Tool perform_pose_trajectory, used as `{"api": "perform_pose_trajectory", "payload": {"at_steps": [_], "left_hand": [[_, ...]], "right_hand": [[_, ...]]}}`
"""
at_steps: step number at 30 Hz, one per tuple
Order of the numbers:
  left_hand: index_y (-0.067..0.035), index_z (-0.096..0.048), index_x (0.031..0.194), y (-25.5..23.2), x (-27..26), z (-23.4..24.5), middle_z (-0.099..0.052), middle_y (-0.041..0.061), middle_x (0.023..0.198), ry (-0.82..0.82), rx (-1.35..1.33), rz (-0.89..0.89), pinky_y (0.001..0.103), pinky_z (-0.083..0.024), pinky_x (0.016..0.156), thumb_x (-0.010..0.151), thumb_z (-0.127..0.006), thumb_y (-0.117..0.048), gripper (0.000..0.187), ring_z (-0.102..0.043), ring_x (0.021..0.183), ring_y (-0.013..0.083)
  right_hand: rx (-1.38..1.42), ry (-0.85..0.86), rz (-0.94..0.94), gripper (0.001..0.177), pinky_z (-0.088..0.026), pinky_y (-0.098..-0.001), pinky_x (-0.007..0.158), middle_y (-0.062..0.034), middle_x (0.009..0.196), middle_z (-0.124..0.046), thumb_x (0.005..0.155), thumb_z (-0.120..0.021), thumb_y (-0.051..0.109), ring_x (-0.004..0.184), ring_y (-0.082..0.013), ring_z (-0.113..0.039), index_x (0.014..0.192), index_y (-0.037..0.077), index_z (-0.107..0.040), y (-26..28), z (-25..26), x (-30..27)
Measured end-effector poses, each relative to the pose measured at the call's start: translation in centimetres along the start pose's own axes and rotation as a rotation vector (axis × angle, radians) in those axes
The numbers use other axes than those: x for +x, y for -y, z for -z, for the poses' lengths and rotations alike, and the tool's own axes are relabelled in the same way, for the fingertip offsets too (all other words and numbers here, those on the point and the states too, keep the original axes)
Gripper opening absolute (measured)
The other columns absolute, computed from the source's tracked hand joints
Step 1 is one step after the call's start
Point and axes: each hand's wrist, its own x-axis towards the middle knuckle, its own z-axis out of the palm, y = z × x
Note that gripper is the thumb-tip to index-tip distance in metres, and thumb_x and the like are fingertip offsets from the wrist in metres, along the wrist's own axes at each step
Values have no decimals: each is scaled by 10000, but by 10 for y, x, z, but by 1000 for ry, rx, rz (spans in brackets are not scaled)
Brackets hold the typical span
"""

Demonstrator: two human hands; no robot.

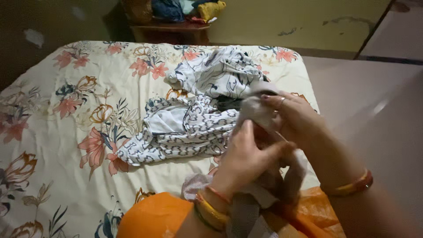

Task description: The person sits on a bed and folds a light-colored patterned shirt by hand. They button the collar, smooth the fabric, fold the sleeves and body into a compact rectangle, and place the folded shirt aside before picking up another garment.

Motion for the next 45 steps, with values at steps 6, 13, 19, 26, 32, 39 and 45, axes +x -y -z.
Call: {"api": "perform_pose_trajectory", "payload": {"at_steps": [6, 13, 19, 26, 32, 39, 45], "left_hand": [[19, -651, 1182, -17, 4, -3, -762, 112, 1060, -314, -441, -85, 370, -612, 821, 888, -732, -232, 395, -750, 941, 234], [-17, -559, 1319, 4, 18, 11, -668, 91, 1217, -395, -745, -36, 346, -559, 950, 987, -556, -92, 341, -656, 1084, 189], [40, -541, 1279, -9, 72, 100, -674, 153, 1142, -203, -779, 310, 361, -576, 922, 1005, -540, -91, 303, -692, 1031, 249], [38, -508, 1293, -85, 113, 145, -648, 148, 1189, 205, -928, -122, 357, -574, 973, 1001, -483, 44, 294, -664, 1048, 202], [-38, -498, 1288, -142, 110, 191, -661, 95, 1140, 142, -425, -137, 345, -610, 892, 939, -589, -47, 361, -678, 1016, 187], [-33, -619, 1155, -127, 115, 243, -730, 134, 1033, -227, 816, -79, 355, -607, 805, 784, -651, 18, 375, -718, 946, 240], [-80, -735, 952, -84, 154, 295, -754, 99, 894, -352, 661, -71, 365, -549, 773, 810, -694, -17, 161, -694, 859, 210]], "right_hand": [[48, 350, -8, 632, -446, -505, 1074, -293, 1439, -568, 939, -632, 237, 1324, -378, -578, 1465, -66, -460, 22, -34, -36], [-43, 582, 112, 907, -449, -555, 1111, -229, 1630, -378, 913, -673, 377, 1472, -361, -420, 1611, 26, -213, 18, -44, -53], [-615, 5, 153, 871, -538, -475, 1018, -163, 1599, -410, 834, -662, 399, 1413, -291, -497, 1571, 89, -316, 40, -21, -37], [-665, 31, 165, 679, -479, -378, 996, -201, 1410, -572, 894, -694, 148, 1245, -280, -554, 1505, 39, -417, 7, -7, 12], [-515, 88, 266, 433, -532, -344, 952, -75, 1142, -729, 881, -516, -30, 1033, -162, -669, 1290, -51, -657, 25, 31, 53], [-844, -392, 848, 196, -549, -367, 940, -131, 1152, -698, 1042, -549, 75, 1039, -253, -655, 1187, 17, -667, 189, 51, 36], [-1617, -336, 911, 446, -551, -425, 908, -132, 1137, -731, 790, -799, 191, 989, -277, -695, 1218, 87, -733, 278, 15, 0]]}}
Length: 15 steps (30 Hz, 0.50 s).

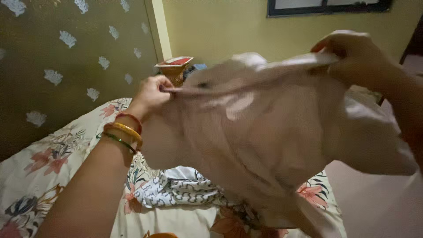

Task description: The person sits on a bed and folds a light-colored patterned shirt by hand. They button the collar, smooth the fabric, fold the sleeves and body into a compact rectangle, and place the folded shirt aside before picking up another garment.

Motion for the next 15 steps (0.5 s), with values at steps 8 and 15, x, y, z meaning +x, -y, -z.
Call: {"api": "perform_pose_trajectory", "payload": {"at_steps": [8, 15], "left_hand": [[-33, -748, 945, -1, 22, 9, -727, 142, 981, -321, -2, -246, 341, -546, 809, 834, -641, 90, 197, -691, 897, 238], [-20, -735, 914, -20, 0, 37, -700, 61, 934, 74, -495, -157, 298, -526, 767, 825, -745, 51, 114, -611, 848, 153]], "right_hand": [[-456, 37, -40, 350, -571, -450, 885, -122, 1145, -705, 944, -778, 304, 1008, -298, -687, 1254, 151, -722, -35, -9, 16], [79, 465, -398, 380, -567, -458, 990, -104, 1172, -703, 878, -769, 207, 1111, -295, -671, 1253, 181, -711, -8, -13, -17]]}}
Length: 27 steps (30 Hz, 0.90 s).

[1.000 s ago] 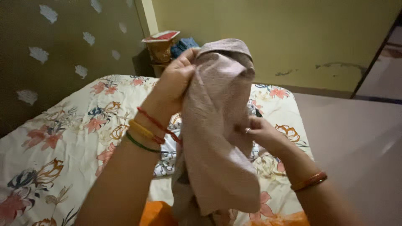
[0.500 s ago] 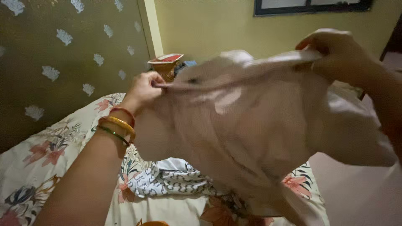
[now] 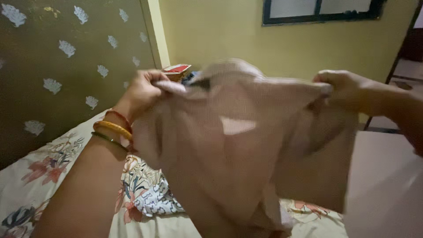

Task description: The person sits on a bed and folds a light-colored patterned shirt by hand. They button the collar, smooth the fabric, fold the sleeves and body into a compact rectangle, and place the folded shirt aside before picking up another garment.

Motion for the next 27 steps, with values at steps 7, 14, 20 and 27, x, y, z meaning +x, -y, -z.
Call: {"api": "perform_pose_trajectory", "payload": {"at_steps": [7, 14, 20, 27], "left_hand": [[-37, -785, 1044, -28, -43, 13, -788, 31, 949, 421, -57, 474, 275, -552, 837, 756, -830, -161, 316, -711, 883, 110], [16, -767, 1014, -32, -44, 3, -795, 103, 897, 331, -294, 511, 324, -599, 804, 761, -807, -85, 276, -749, 810, 174], [-24, -752, 980, -39, -43, 8, -755, 58, 888, 71, -279, 272, 275, -569, 759, 824, -806, -56, 169, -695, 768, 132], [-44, -791, 905, -42, -1, 0, -774, 85, 982, 19, 529, -182, 393, -562, 862, 714, -562, 116, 338, -691, 901, 210]], "right_hand": [[524, 291, -234, 591, -586, -509, 933, -196, 1158, -728, 1041, -426, 460, 1075, -367, -685, 1327, 25, -706, -27, -13, -32], [417, 625, -98, 380, -618, -517, 868, -220, 1017, -742, 968, -687, 355, 949, -353, -688, 1155, 31, -749, -34, -20, -32], [284, 100, 48, 372, -570, -445, 935, -134, 1113, -744, 1006, -595, 381, 1053, -264, -676, 1129, 73, -764, -16, -5, -35], [-234, -700, 400, 219, -596, -459, 869, -178, 1162, -702, 1081, -547, 126, 954, -344, -728, 1236, 16, -656, 0, 19, -16]]}}
